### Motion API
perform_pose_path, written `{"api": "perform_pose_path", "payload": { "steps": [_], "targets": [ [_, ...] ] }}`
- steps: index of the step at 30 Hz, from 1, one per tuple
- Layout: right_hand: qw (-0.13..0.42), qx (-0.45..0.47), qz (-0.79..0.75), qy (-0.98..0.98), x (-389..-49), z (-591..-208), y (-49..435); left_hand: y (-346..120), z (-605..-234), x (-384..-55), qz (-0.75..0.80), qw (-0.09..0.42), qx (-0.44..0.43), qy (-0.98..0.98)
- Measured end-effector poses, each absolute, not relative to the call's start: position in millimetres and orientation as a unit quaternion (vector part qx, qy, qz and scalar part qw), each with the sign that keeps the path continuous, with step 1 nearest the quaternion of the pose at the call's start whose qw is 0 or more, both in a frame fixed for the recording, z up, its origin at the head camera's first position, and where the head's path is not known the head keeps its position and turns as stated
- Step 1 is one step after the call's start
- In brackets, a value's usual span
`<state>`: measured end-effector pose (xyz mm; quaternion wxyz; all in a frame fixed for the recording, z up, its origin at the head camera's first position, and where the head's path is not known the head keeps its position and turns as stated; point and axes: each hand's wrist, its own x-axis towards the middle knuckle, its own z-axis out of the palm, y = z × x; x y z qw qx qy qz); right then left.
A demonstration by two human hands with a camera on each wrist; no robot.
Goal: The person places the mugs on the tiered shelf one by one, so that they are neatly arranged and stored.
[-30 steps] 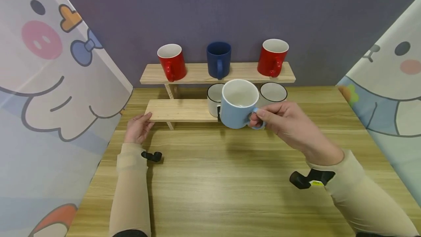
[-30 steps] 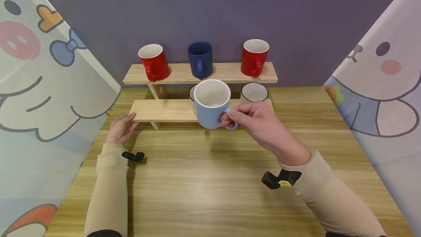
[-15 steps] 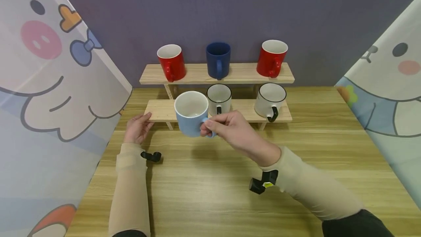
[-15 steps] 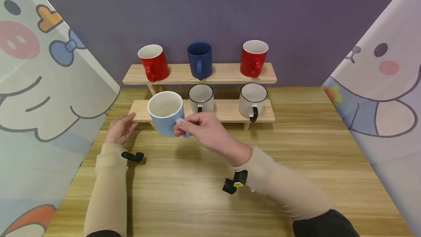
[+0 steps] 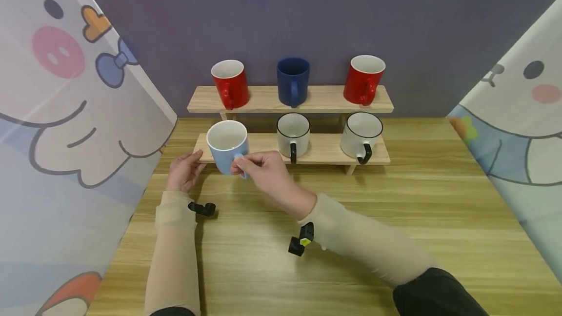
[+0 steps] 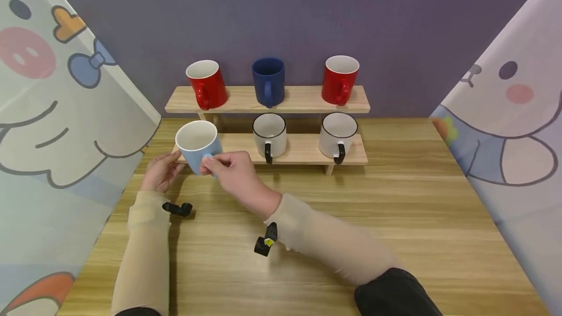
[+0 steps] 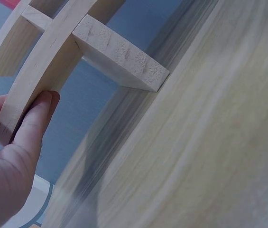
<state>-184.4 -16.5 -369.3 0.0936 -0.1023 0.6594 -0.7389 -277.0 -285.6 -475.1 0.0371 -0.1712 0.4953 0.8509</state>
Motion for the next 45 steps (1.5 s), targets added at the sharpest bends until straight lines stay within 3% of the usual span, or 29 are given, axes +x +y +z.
{"api": "perform_pose_path", "payload": {
  "steps": [20,30,45],
  "targets": [
    [-0.009,-0.004,-0.747,0.665,-217,-404,-82,-286,-475,-277,0.854,0.035,-0.179,0.488],
    [-0.022,0.061,-0.754,0.654,-227,-413,-97,-286,-476,-276,0.850,0.036,-0.179,0.493],
    [-0.029,0.044,-0.734,0.677,-232,-423,-96,-285,-478,-280,0.850,0.036,-0.175,0.496]
  ]
}}
